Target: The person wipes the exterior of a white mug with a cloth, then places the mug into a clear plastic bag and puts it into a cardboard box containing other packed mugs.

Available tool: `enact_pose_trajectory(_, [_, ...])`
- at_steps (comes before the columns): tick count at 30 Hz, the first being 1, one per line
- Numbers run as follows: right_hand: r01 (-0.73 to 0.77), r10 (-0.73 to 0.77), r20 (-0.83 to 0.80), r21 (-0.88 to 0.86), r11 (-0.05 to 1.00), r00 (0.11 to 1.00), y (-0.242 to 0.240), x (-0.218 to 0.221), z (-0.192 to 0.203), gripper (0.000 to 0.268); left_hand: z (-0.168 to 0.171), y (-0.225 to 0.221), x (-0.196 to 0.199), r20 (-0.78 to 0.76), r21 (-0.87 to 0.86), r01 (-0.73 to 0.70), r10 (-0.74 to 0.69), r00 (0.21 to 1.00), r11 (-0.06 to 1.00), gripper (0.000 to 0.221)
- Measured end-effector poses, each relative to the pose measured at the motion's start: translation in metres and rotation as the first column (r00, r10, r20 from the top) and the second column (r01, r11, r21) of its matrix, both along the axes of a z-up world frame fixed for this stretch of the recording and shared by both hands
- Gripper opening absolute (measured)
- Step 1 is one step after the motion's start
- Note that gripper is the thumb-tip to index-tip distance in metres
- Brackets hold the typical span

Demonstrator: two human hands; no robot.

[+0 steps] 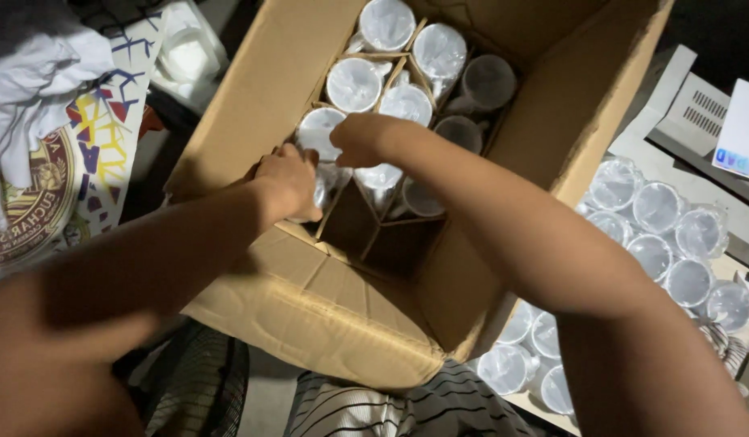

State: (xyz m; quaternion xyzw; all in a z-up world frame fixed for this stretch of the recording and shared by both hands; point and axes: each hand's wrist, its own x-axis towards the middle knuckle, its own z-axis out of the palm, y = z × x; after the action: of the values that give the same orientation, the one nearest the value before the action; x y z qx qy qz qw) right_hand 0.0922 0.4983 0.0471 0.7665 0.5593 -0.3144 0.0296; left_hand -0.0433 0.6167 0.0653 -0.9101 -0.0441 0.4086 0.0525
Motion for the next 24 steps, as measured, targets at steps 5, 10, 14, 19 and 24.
enact_pose_trajectory(5, [-0.026,0.026,0.009,-0.038,0.999,1.000,-0.002,-0.005,0.014,0.038,-0.022,-0.001,0.001,-0.021,-0.002,-0.004,0.004,1.000,1.000,0.104])
enact_pose_trajectory(10, [0.003,-0.002,0.012,-0.063,0.998,1.000,0.002,-0.007,0.030,0.034,-0.055,0.007,0.003,-0.050,0.016,0.043,-0.042,0.998,0.999,0.103])
enact_pose_trajectory(14, [0.019,-0.019,0.011,-0.022,1.000,1.000,0.002,-0.006,0.033,0.034,-0.080,0.017,0.011,-0.079,0.024,0.148,-0.145,0.986,0.989,0.072])
enact_pose_trajectory(19, [0.049,-0.048,0.047,-0.003,0.999,0.998,0.018,0.010,0.014,0.030,-0.058,0.026,0.026,-0.030,-0.026,0.171,-0.172,0.985,0.985,0.065])
enact_pose_trajectory(24, [0.096,-0.200,0.132,0.549,0.830,0.971,-0.006,0.013,0.100,0.037,-0.057,0.022,0.064,0.349,-0.111,0.357,-0.300,0.888,0.927,0.063])
